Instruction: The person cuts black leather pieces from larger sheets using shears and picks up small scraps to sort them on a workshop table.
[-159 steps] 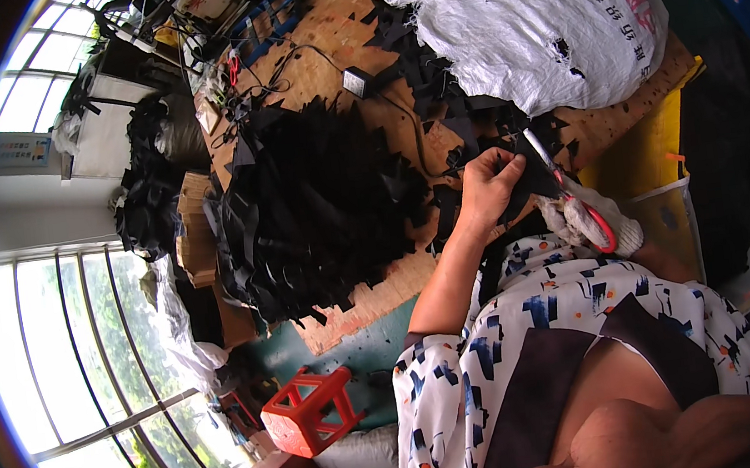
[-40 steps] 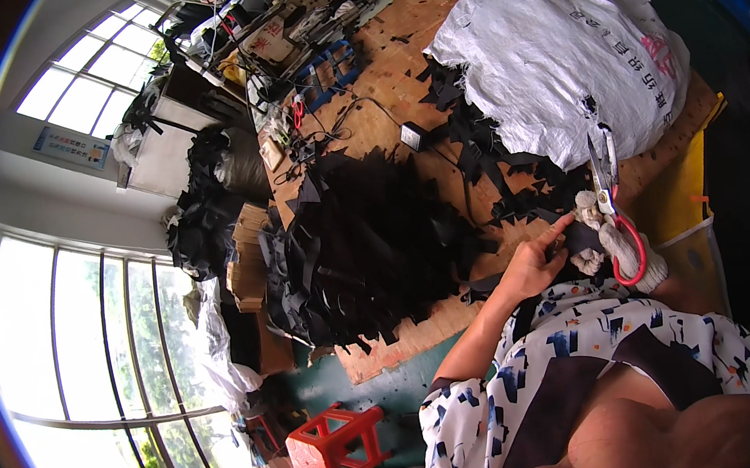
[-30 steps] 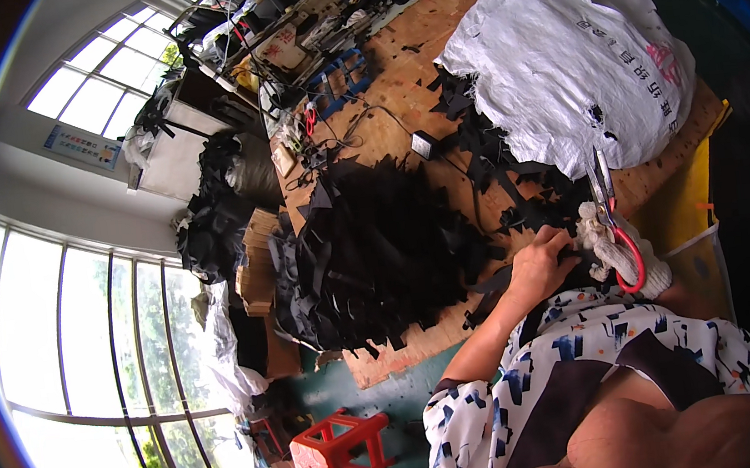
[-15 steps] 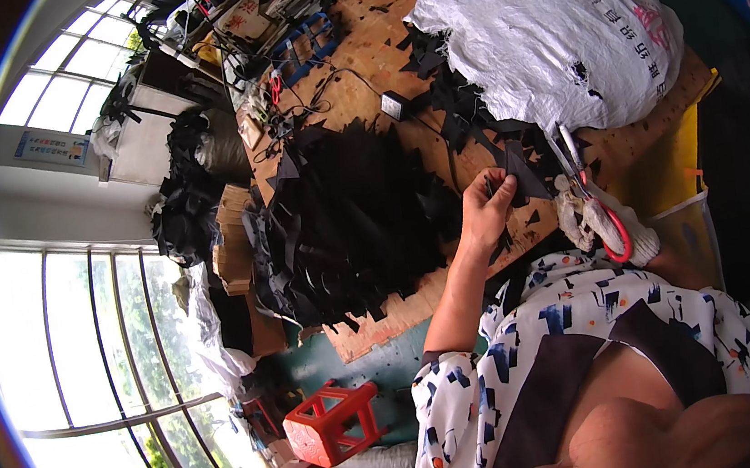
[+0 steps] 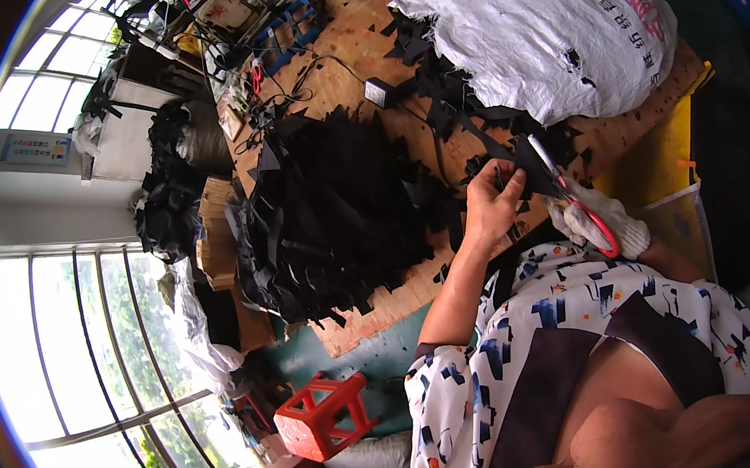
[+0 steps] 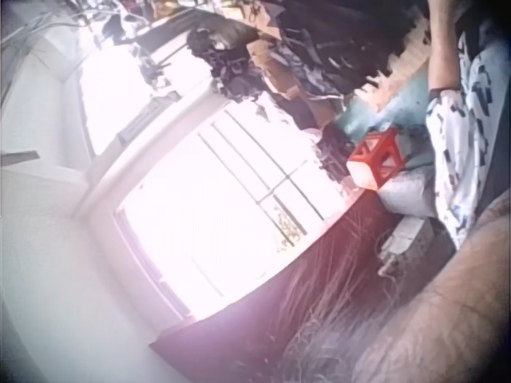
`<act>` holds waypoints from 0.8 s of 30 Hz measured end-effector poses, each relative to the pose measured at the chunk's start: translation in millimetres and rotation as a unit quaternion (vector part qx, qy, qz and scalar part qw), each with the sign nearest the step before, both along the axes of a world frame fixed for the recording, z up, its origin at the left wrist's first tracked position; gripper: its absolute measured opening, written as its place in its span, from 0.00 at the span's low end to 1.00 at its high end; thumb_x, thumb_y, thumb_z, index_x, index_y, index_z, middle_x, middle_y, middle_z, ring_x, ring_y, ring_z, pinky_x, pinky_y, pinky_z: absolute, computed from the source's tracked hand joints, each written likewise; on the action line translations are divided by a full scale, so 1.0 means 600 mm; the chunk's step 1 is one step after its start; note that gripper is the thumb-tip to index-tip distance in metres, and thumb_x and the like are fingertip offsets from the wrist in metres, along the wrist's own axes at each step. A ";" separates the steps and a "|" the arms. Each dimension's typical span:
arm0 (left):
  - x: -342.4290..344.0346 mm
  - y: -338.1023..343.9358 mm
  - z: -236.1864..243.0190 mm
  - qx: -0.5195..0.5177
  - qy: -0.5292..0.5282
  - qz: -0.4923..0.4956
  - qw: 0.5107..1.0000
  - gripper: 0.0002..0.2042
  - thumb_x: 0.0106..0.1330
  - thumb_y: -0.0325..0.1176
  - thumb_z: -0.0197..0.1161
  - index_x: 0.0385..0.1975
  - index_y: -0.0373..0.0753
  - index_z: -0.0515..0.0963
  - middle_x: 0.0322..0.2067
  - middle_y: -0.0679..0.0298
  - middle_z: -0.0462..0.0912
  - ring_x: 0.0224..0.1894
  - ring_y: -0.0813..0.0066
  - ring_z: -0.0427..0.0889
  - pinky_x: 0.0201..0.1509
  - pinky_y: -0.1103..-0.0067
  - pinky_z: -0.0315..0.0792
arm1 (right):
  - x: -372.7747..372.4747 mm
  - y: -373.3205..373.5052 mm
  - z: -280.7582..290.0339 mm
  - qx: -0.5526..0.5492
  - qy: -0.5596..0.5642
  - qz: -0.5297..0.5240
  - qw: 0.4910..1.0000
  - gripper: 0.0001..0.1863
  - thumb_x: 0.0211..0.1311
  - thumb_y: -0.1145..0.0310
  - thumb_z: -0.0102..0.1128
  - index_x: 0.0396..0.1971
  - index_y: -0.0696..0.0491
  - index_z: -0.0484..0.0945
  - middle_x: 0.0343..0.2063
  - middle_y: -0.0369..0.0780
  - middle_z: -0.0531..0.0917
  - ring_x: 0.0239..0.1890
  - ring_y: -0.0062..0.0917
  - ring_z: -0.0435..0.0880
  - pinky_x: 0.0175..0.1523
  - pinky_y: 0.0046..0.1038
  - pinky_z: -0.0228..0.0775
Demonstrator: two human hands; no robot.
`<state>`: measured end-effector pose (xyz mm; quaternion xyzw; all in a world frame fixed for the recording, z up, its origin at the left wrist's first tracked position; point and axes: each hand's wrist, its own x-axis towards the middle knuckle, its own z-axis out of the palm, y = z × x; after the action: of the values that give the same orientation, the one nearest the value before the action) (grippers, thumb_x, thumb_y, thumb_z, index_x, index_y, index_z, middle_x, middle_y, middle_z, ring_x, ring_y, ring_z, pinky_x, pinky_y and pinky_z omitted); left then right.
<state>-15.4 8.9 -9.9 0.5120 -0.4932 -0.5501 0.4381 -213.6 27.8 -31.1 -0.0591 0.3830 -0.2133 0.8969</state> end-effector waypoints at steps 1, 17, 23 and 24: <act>-0.002 0.001 0.005 0.006 -0.026 -0.008 1.000 0.07 0.59 0.30 0.58 0.27 0.33 0.72 0.18 0.71 0.72 0.22 0.86 0.67 0.26 0.85 0.64 | -0.001 0.001 -0.002 0.001 0.000 0.000 1.000 0.20 0.63 0.49 0.46 0.27 0.52 0.71 0.14 0.30 0.70 0.11 0.12 0.67 0.16 0.14 0.61; -0.009 -0.003 -0.019 0.019 -0.009 -0.009 1.000 0.08 0.58 0.30 0.58 0.27 0.31 0.71 0.18 0.69 0.72 0.24 0.86 0.67 0.28 0.84 0.64 | -0.021 0.035 -0.016 -0.401 0.101 -0.007 0.911 0.17 0.65 0.56 0.45 0.46 0.52 0.66 0.20 0.35 0.72 0.15 0.17 0.71 0.20 0.19 0.66; -0.007 0.002 -0.029 0.002 -0.060 -0.052 0.997 0.07 0.57 0.30 0.58 0.26 0.32 0.71 0.17 0.70 0.70 0.22 0.84 0.66 0.26 0.82 0.63 | -0.018 0.030 -0.014 -0.335 0.055 -0.012 0.940 0.20 0.64 0.58 0.46 0.52 0.52 0.61 0.20 0.34 0.71 0.15 0.16 0.69 0.19 0.18 0.63; -0.007 0.001 -0.030 0.013 -0.043 -0.052 0.998 0.07 0.57 0.31 0.58 0.26 0.33 0.71 0.17 0.70 0.69 0.21 0.84 0.65 0.25 0.82 0.63 | -0.019 0.028 -0.013 -0.361 0.111 0.016 0.926 0.24 0.64 0.58 0.47 0.57 0.52 0.58 0.19 0.33 0.70 0.15 0.15 0.67 0.19 0.17 0.61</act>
<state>-19.7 9.3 -28.1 0.5142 -0.5304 -0.5563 0.3807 -224.8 44.6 -39.1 -0.4081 0.3761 -0.3148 0.7700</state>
